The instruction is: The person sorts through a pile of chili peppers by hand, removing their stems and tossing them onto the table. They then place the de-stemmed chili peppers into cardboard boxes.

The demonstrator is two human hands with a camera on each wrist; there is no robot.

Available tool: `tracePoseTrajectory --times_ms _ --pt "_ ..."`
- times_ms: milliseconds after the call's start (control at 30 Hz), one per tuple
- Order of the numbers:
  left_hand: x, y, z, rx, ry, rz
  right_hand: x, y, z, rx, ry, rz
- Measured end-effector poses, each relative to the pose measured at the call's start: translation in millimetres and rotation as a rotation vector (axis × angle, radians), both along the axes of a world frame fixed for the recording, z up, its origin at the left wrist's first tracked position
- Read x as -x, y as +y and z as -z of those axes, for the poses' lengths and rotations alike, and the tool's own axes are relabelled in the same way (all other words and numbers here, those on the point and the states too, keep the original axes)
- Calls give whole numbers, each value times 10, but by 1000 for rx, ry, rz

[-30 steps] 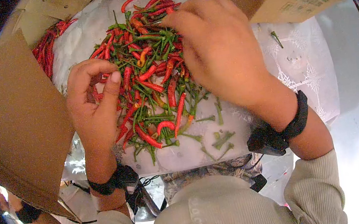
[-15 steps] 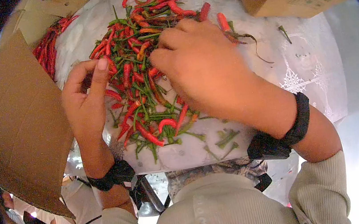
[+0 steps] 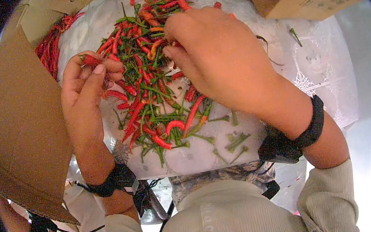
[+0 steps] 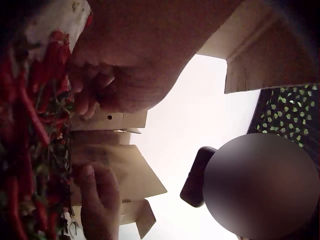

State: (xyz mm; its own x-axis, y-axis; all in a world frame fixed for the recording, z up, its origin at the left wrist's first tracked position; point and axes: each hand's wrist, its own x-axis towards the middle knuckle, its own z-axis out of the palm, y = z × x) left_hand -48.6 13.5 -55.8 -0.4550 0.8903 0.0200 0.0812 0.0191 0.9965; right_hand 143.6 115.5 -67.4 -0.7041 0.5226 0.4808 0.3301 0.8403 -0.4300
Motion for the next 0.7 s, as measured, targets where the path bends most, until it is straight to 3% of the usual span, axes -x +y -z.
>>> tracePoseTrajectory --times_ms 133,200,267,400,567,667,700 --pt "59 -31 -34 7 -164 100 -15 -202 -16 96 -56 -130" --pt "75 -46 -47 35 -207 138 -27 -265 -49 138 -237 -187" --pt "9 -32 -16 19 -58 139 -22 -285 -11 138 -264 -196" --pt "-76 -30 38 -68 -23 206 -49 -229 -66 111 -232 -139" --pt "-77 -33 18 -150 75 113 -100 -75 -124 128 -34 -119" --pt "-77 -37 5 -238 92 -8 -127 -104 -237 790 99 -60" --pt "-83 -41 4 -267 87 -47 -135 -99 -167 811 176 -130"
